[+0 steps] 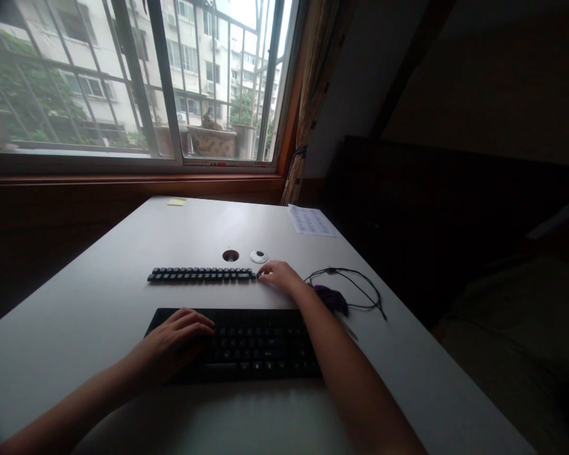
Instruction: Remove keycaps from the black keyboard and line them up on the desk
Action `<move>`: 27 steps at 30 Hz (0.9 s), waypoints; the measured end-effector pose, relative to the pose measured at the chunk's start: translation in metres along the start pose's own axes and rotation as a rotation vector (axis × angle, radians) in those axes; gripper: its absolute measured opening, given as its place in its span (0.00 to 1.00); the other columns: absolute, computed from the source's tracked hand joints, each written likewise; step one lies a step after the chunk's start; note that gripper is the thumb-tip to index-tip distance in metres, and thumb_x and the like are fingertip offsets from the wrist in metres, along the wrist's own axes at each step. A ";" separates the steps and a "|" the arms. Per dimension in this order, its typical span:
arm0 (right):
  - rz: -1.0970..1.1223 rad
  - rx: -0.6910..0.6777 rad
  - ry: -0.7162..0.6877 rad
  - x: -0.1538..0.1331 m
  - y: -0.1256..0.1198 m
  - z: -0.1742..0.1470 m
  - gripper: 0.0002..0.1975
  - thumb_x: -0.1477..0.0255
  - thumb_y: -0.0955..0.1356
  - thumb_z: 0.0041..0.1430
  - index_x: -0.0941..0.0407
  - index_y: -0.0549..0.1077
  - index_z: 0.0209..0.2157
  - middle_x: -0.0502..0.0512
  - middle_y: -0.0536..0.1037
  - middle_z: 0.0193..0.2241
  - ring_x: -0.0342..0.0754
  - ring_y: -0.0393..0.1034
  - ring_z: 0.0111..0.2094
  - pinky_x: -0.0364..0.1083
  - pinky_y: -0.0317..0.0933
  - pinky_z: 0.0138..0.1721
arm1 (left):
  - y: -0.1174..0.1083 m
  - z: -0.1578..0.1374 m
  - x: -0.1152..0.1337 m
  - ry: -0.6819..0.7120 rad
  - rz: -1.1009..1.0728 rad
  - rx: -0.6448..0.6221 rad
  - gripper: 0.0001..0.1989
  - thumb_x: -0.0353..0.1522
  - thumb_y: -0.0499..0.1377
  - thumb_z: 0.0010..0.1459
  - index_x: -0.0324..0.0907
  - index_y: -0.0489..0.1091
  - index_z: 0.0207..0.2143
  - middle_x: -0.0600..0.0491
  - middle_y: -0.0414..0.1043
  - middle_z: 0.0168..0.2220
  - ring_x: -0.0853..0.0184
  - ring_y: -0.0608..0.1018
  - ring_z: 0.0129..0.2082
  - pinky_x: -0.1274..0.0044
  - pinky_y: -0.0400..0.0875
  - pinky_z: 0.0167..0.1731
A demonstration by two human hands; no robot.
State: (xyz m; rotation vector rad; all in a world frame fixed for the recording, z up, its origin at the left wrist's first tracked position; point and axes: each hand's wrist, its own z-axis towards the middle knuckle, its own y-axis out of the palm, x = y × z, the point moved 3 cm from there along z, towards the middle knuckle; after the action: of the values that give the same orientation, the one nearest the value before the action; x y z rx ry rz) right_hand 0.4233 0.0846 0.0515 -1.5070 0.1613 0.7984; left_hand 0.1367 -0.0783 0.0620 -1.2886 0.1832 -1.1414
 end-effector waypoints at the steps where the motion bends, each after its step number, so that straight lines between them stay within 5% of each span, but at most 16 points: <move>1: 0.001 0.005 -0.003 0.001 0.000 0.000 0.12 0.70 0.72 0.53 0.56 0.80 0.41 0.53 0.78 0.33 0.45 0.70 0.34 0.42 0.60 0.36 | 0.000 0.000 0.000 -0.002 0.002 -0.002 0.12 0.26 0.58 0.61 0.45 0.70 0.46 0.50 0.73 0.48 0.59 0.71 0.49 0.64 0.72 0.49; 6: -0.020 0.053 -0.021 0.001 0.000 0.002 0.17 0.69 0.75 0.50 0.55 0.79 0.43 0.50 0.75 0.30 0.46 0.68 0.33 0.44 0.59 0.37 | -0.001 0.000 0.001 -0.001 0.009 -0.001 0.11 0.26 0.57 0.62 0.45 0.70 0.46 0.50 0.73 0.48 0.60 0.71 0.49 0.64 0.72 0.48; 27: -0.020 0.076 -0.092 -0.006 0.007 0.007 0.07 0.71 0.74 0.52 0.54 0.81 0.36 0.49 0.70 0.28 0.43 0.66 0.29 0.42 0.59 0.34 | 0.000 0.000 0.000 0.000 0.019 -0.006 0.11 0.27 0.58 0.62 0.45 0.70 0.47 0.50 0.73 0.49 0.60 0.71 0.49 0.64 0.72 0.49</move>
State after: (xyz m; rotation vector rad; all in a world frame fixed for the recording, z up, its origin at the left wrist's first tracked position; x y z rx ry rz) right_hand 0.4125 0.0880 0.0495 -1.3961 0.1071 0.8350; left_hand 0.1367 -0.0781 0.0615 -1.2899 0.1988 -1.1248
